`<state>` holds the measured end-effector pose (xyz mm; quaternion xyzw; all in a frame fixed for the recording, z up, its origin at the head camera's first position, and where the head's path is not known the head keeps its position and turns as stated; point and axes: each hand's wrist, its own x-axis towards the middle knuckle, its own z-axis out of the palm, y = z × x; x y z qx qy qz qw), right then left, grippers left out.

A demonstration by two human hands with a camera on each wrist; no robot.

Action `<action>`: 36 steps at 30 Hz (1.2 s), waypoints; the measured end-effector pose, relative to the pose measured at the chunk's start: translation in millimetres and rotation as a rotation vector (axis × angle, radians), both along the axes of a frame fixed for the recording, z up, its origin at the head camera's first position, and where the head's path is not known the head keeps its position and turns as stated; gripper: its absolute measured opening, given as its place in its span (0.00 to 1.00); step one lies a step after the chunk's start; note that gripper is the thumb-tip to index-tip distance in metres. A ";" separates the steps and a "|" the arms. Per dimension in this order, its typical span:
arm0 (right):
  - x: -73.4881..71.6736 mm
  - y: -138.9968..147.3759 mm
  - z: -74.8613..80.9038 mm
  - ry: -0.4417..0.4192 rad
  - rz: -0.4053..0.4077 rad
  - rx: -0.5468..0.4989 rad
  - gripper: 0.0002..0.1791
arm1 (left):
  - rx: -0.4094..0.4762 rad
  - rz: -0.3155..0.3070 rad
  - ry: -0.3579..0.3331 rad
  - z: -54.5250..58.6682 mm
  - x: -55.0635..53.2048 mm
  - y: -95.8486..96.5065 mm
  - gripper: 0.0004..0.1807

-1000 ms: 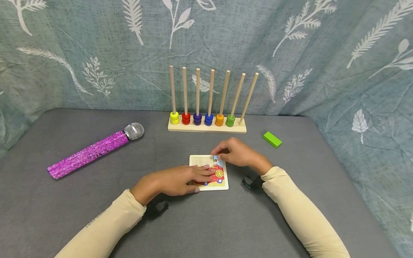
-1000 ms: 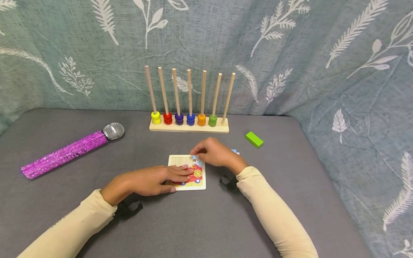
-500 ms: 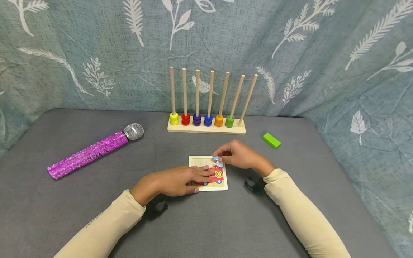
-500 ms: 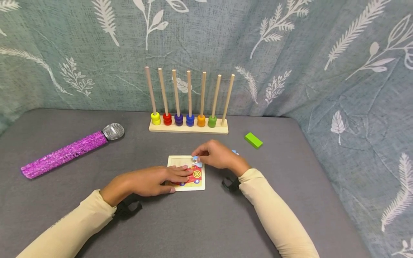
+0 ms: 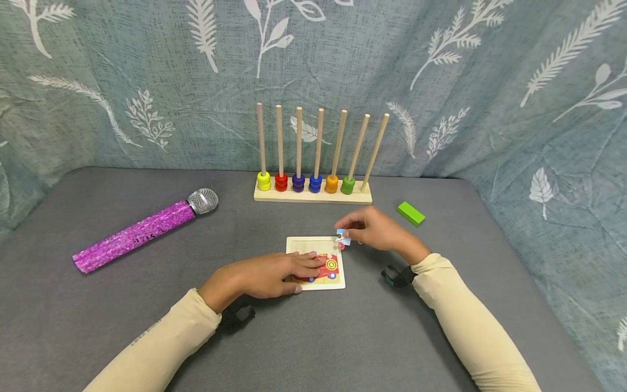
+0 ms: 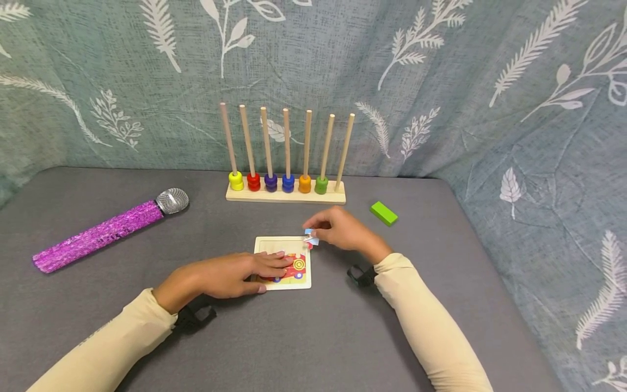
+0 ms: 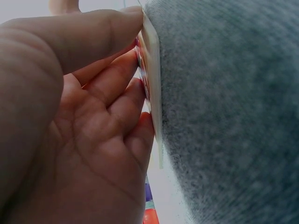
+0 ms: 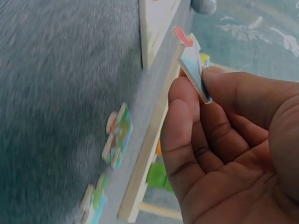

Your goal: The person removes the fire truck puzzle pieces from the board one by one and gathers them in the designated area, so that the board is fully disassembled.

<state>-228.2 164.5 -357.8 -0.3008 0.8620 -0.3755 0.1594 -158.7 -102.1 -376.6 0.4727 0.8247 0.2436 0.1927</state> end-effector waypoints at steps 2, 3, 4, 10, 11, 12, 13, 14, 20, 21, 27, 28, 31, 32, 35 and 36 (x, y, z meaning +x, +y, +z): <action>-0.5 3.5 -0.3 -0.004 -0.011 -0.010 0.13 | 0.001 0.003 0.004 -0.2 0.0 -0.3 0.28; -0.8 5.3 -0.3 -0.007 -0.016 -0.015 0.13 | 0.000 0.004 0.004 -0.5 0.0 -0.6 0.28; -1.1 7.1 -0.3 -0.009 -0.021 -0.019 0.13 | 0.001 0.005 0.003 -0.7 0.0 -0.9 0.28; -4.6 18.7 -3.9 0.008 -0.030 -0.011 0.13 | 0.005 0.009 -0.002 -1.3 -0.4 -2.2 0.28; -5.1 20.6 -4.4 0.017 -0.033 -0.006 0.13 | 0.005 0.009 -0.002 -1.5 -0.4 -2.3 0.28; -5.2 22.4 -4.4 0.023 -0.041 -0.003 0.13 | 0.005 0.009 -0.003 -1.7 -0.5 -2.2 0.28; -5.4 24.3 -4.3 0.032 -0.049 0.002 0.13 | 0.005 0.010 -0.006 -2.0 -0.5 -2.1 0.28; -5.5 26.2 -4.1 0.034 -0.057 0.002 0.13 | 0.006 0.010 -0.009 -2.3 -0.5 -1.9 0.28; -7.3 40.5 -6.1 0.062 -0.102 -0.001 0.11 | 0.008 0.016 -0.026 -3.7 0.1 0.2 0.28; -7.7 43.3 -6.4 0.075 -0.109 0.003 0.11 | 0.011 0.015 -0.025 -3.8 0.1 0.5 0.28; -7.7 58.4 -6.0 0.129 -0.140 0.031 0.10 | 0.017 0.019 -0.031 -4.4 0.3 0.0 0.28; -7.4 61.0 -5.5 0.129 -0.146 0.030 0.10 | 0.016 0.023 -0.035 -4.2 0.5 -0.4 0.28; -6.1 69.4 -3.7 0.121 -0.161 0.026 0.10 | 0.011 0.031 -0.043 -3.8 1.0 -1.1 0.28; -5.7 72.3 -3.2 0.117 -0.168 0.028 0.10 | 0.010 0.033 -0.045 -3.6 1.2 -1.3 0.28; -4.6 80.8 -2.6 0.111 -0.194 0.044 0.11 | 0.003 0.037 -0.047 -3.3 1.3 -1.7 0.28; -4.4 83.0 -2.6 0.112 -0.197 0.046 0.11 | 0.002 0.039 -0.049 -3.2 1.3 -1.8 0.28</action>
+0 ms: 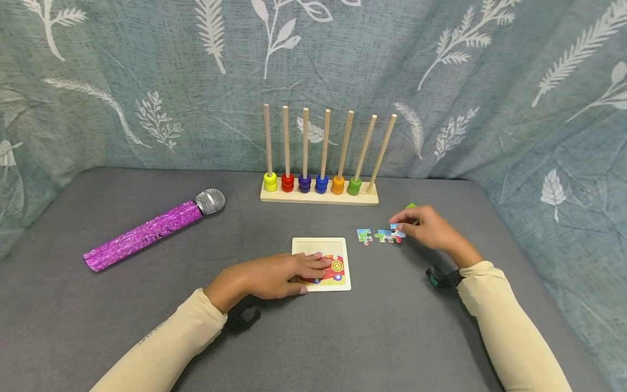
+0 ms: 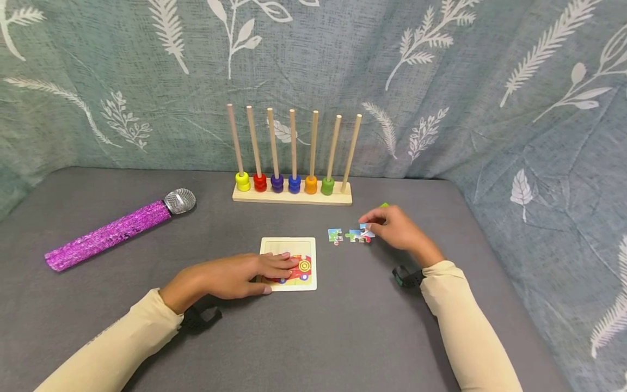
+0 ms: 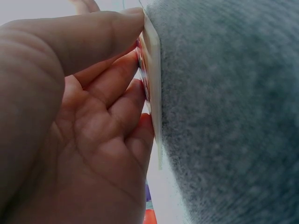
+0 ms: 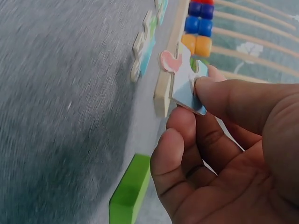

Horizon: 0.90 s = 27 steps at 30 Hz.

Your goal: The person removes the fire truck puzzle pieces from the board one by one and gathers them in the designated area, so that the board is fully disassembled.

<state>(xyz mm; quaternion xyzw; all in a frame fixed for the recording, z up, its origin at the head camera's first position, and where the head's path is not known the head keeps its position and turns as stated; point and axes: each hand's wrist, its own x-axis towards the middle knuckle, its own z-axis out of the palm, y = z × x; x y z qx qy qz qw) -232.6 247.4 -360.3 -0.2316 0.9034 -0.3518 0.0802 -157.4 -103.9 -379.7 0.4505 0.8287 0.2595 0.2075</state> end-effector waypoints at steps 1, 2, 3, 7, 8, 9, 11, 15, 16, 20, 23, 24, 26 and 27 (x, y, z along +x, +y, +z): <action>0.3 2.2 0.1 0.000 -0.002 0.001 0.11 | -0.001 0.000 0.000 0.2 0.0 0.0 0.28; 0.6 4.1 0.2 0.000 -0.004 0.002 0.11 | -0.001 0.001 -0.001 0.4 0.1 0.0 0.28; 1.0 5.6 0.3 0.002 -0.005 0.002 0.11 | -0.001 0.001 -0.001 0.6 0.1 0.0 0.28; 1.0 9.6 0.0 0.002 -0.003 0.002 0.10 | 0.003 -0.001 -0.001 0.6 0.3 -0.4 0.28; 0.8 10.4 -0.4 0.002 0.001 0.004 0.10 | 0.004 -0.002 -0.001 0.5 0.3 -0.5 0.28; 0.4 11.1 -0.8 -0.006 0.002 0.007 0.11 | 0.004 -0.003 -0.001 0.4 0.3 -0.7 0.28; -0.1 12.1 -1.2 -0.020 0.008 0.013 0.11 | 0.004 -0.003 -0.002 0.3 0.2 -0.9 0.28; -0.2 13.4 -1.6 -0.041 0.019 0.018 0.11 | 0.005 -0.004 0.002 0.9 0.0 -1.0 0.28; -0.3 13.6 -1.8 -0.038 0.023 0.019 0.11 | 0.007 -0.004 0.003 1.1 0.0 -0.9 0.28; -0.7 13.8 -3.3 -0.030 0.034 0.030 0.10 | 0.007 -0.005 0.005 1.7 0.5 -0.7 0.28; -1.2 13.4 -4.7 -0.016 0.031 0.054 0.10 | 0.006 -0.008 0.009 1.5 0.7 -0.5 0.28; -1.5 13.1 -4.8 -0.007 0.032 0.061 0.09 | 0.007 -0.009 0.009 1.2 0.7 -0.6 0.28; -1.4 12.4 -4.9 0.020 0.028 0.089 0.09 | 0.009 -0.013 0.013 0.8 0.5 -0.6 0.28; -1.4 11.9 -4.8 0.035 0.026 0.103 0.09 | 0.010 -0.014 0.013 0.6 0.3 -0.7 0.28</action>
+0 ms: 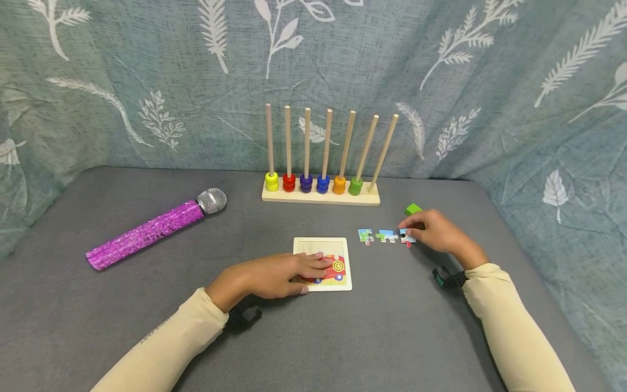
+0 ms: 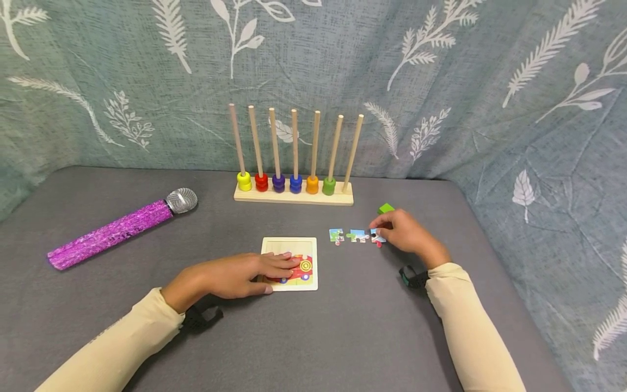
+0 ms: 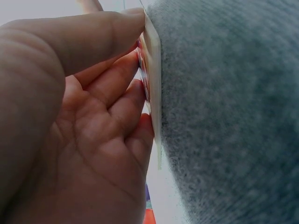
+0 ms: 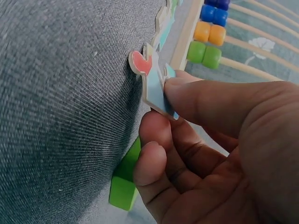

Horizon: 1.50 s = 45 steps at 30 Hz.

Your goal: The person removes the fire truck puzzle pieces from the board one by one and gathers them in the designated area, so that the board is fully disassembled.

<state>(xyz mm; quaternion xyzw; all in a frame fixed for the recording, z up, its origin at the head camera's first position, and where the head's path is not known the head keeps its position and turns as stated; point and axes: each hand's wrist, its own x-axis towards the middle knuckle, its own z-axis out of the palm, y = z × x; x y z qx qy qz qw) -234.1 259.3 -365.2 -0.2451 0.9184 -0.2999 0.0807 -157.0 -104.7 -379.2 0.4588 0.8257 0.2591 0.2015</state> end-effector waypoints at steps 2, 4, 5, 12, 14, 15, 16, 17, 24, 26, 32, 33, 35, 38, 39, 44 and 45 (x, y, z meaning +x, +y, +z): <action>0.3 -0.7 0.5 0.026 0.004 0.023 0.09 | 0.001 -0.001 0.000 0.1 -0.3 -0.1 0.28; 0.2 -0.9 0.6 0.044 0.006 0.037 0.09 | 0.001 0.000 0.000 0.3 -0.5 -0.2 0.28; 0.1 -0.9 0.6 0.051 0.009 0.042 0.09 | 0.001 0.000 -0.002 0.3 -0.5 -0.2 0.28; 0.8 3.3 1.5 0.045 -0.012 0.054 0.09 | -0.004 0.000 -0.001 -1.2 -0.9 2.0 0.28; 1.8 4.4 3.7 0.049 -0.029 0.054 0.09 | -0.005 0.001 0.001 -1.2 -0.9 2.9 0.28; 2.3 4.5 5.1 0.053 -0.036 0.054 0.10 | -0.007 0.003 0.002 -1.0 -0.7 3.3 0.28; 2.9 4.1 6.6 0.056 -0.040 0.054 0.10 | -0.007 0.006 -0.001 -0.8 -0.5 3.6 0.28; 3.2 3.6 8.0 0.059 -0.039 0.054 0.10 | -0.007 0.010 -0.002 -0.9 -0.2 3.9 0.28; 6.0 -6.7 14.5 0.006 -0.021 0.049 0.11 | 0.040 0.054 0.016 -1.4 3.4 6.4 0.27; 6.2 -10.4 16.2 0.002 -0.014 0.046 0.12 | 0.053 0.066 0.031 -1.0 4.3 6.3 0.27; 5.6 -21.2 19.7 0.008 0.017 0.026 0.12 | 0.096 0.073 0.052 2.3 4.8 5.4 0.25; 5.8 -22.6 19.5 0.008 0.021 0.024 0.11 | 0.109 0.077 0.052 3.0 4.5 5.0 0.24; 6.2 -25.0 18.9 0.006 0.031 0.017 0.11 | 0.136 0.085 0.067 4.1 3.5 3.8 0.23; 7.5 -28.0 17.4 0.004 0.040 0.013 0.11 | 0.158 0.112 0.109 6.2 1.3 1.0 0.21; 8.0 -29.1 17.2 0.001 0.037 0.013 0.11 | 0.154 0.128 0.122 7.8 0.8 0.0 0.21; 9.4 -36.8 17.3 -0.015 0.032 -0.001 0.11 | 0.111 0.203 0.183 12.6 -1.1 -6.0 0.23; 9.6 -38.4 17.7 -0.020 0.034 -0.004 0.10 | 0.099 0.219 0.190 12.9 -1.2 -7.3 0.24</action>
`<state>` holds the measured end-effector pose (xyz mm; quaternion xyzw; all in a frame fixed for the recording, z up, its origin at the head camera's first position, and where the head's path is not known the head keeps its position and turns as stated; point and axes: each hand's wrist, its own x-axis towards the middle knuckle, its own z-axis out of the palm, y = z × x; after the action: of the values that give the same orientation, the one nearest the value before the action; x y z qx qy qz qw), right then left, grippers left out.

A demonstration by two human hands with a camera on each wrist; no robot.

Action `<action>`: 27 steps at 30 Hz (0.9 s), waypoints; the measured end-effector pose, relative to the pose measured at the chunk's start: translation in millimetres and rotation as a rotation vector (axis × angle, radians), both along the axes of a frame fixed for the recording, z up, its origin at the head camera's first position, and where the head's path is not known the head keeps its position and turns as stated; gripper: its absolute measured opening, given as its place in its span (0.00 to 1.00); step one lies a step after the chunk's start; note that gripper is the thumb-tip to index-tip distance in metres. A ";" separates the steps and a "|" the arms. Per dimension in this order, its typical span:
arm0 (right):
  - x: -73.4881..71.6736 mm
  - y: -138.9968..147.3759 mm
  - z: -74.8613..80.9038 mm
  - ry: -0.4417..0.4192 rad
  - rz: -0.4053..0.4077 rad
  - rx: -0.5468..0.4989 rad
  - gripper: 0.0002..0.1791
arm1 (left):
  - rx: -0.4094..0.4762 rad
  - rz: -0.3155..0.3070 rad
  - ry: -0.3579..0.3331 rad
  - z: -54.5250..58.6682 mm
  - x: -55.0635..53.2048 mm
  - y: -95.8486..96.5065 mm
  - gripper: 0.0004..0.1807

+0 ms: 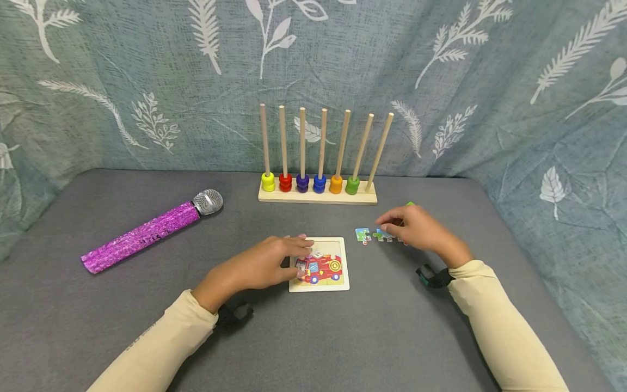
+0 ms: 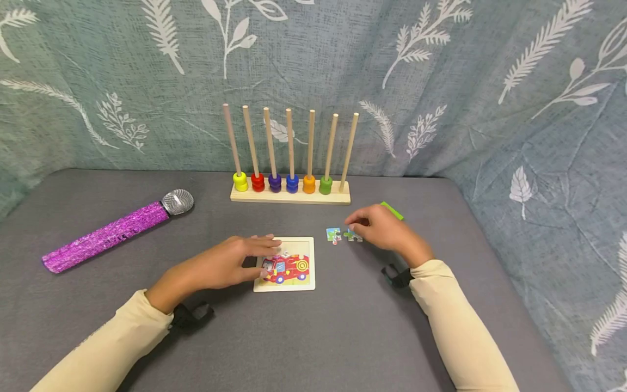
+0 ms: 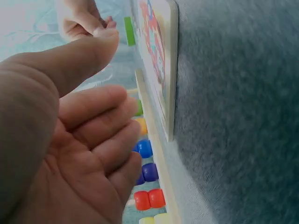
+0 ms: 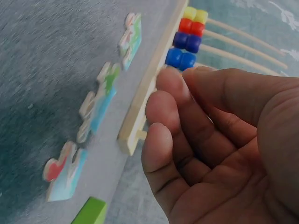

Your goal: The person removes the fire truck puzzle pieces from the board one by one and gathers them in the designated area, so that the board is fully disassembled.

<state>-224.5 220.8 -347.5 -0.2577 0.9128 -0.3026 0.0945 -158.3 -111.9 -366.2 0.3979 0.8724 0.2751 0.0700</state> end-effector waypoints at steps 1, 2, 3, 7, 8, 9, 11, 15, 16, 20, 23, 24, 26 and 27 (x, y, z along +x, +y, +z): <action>-0.1 -1.4 0.1 -0.002 0.004 -0.005 0.10 | -0.013 0.015 0.007 -0.3 -0.4 -1.2 0.26; 0.0 -2.7 0.3 -0.009 0.007 -0.013 0.10 | -0.028 0.029 0.012 -0.6 -0.8 -2.3 0.27; 0.2 -4.0 0.6 -0.012 0.010 -0.021 0.10 | -0.039 0.041 0.011 -0.9 -1.2 -3.5 0.29; 1.1 -9.7 0.3 -0.054 0.024 -0.069 0.11 | -0.090 0.096 -0.027 -1.0 -3.3 -7.7 0.35; 1.7 -11.7 0.2 -0.070 0.032 -0.084 0.11 | -0.098 0.105 -0.037 -1.5 -3.9 -8.7 0.36; 2.3 -13.9 0.1 -0.085 0.039 -0.094 0.11 | -0.106 0.116 -0.049 -2.1 -4.4 -9.9 0.38; 3.2 -17.9 -0.4 -0.109 0.062 -0.106 0.11 | -0.132 0.135 -0.057 -3.0 -5.3 -11.4 0.40; 5.3 -24.5 -1.3 -0.112 0.097 -0.090 0.11 | -0.192 0.157 -0.040 -4.3 -6.0 -11.9 0.45; 5.9 -26.0 -1.6 -0.110 0.107 -0.087 0.11 | -0.202 0.161 -0.035 -4.4 -6.1 -11.7 0.45; 8.8 -34.6 -2.3 -0.135 0.130 -0.089 0.12 | -0.205 0.152 -0.032 -5.2 -6.3 -10.8 0.46; 10.0 -42.1 -2.4 -0.155 0.149 -0.094 0.11 | -0.202 0.136 -0.053 -5.7 -5.9 -10.2 0.46; 10.0 -44.7 -2.4 -0.156 0.159 -0.098 0.11 | -0.204 0.131 -0.057 -5.7 -5.5 -10.0 0.46; 10.1 -49.6 -2.1 -0.154 0.178 -0.104 0.11 | -0.211 0.123 -0.064 -6.3 -5.1 -9.8 0.46; 10.0 -51.7 -2.3 -0.149 0.188 -0.106 0.11 | -0.214 0.123 -0.070 -6.3 -4.9 -9.9 0.46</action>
<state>-214.5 169.1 -349.8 -0.3234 0.8578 -0.3584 0.1764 -163.1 -121.8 -372.5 0.3238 0.9166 0.1980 0.1256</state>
